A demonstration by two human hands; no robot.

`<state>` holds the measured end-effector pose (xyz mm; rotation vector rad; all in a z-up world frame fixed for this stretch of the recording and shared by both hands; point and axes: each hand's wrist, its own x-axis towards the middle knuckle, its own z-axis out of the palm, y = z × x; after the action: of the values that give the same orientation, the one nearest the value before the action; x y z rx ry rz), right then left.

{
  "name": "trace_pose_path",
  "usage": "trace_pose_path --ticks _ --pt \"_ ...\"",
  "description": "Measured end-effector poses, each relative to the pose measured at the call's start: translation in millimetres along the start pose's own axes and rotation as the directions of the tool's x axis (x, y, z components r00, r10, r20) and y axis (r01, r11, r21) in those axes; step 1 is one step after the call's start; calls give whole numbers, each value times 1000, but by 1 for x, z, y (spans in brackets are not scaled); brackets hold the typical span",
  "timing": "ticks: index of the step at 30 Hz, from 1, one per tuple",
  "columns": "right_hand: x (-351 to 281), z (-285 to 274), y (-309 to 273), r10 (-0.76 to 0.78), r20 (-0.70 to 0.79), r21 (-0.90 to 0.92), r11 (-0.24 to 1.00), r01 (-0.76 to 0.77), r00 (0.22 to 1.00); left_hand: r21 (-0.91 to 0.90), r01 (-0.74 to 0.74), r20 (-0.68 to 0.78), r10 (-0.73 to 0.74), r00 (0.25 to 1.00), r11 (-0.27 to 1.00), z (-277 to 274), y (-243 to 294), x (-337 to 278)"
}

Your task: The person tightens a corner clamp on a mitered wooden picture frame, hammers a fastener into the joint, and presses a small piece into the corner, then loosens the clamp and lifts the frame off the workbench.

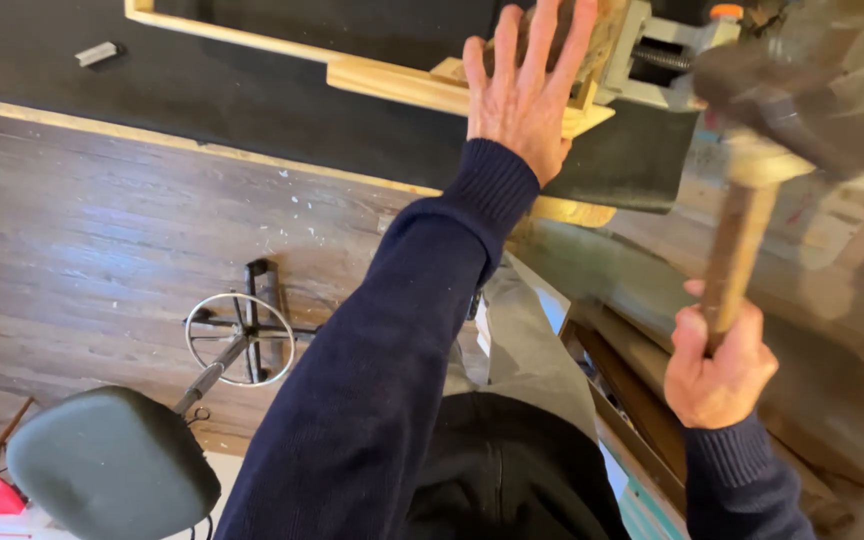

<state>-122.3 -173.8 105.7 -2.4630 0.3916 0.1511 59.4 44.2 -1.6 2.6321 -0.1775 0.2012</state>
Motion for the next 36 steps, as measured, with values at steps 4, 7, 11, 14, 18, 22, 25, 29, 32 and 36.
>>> trace_pose_path --ticks 4,7,11,14,18,22,25,29,32,36 --pt "5 16 46 -243 83 -244 935 256 967 27 5 28 -6 1000 1000 2 0 -4" --pt "12 -1 14 -144 120 -232 958 168 982 48 1 40 -3 999 999 -2 -2 -2" --pt "27 -34 -5 -92 -4 80 993 92 996 48 -10 29 8 1000 999 -9 3 -2" --pt "73 -53 -16 -26 -47 309 950 39 999 47 41 132 -47 990 998 -32 12 0" --pt "187 -64 -23 -184 -73 -65 982 180 980 84 54 136 -65 989 995 -37 16 0" --pt "309 -29 -36 -561 -90 -237 815 529 823 101 71 232 -93 968 992 -41 22 -4" --pt "381 8 -8 -647 -25 -270 738 618 762 95 92 248 -113 962 991 -40 26 -9" --pt "418 37 -27 -745 18 -333 624 707 666 73 109 226 -123 966 991 -44 27 -11" --pt "420 32 -33 -818 91 -377 500 780 568 -33 104 174 -97 980 994 -63 30 -11" --pt "437 -5 54 -776 188 -237 559 794 602 -196 181 0 -185 983 964 -97 36 -93"
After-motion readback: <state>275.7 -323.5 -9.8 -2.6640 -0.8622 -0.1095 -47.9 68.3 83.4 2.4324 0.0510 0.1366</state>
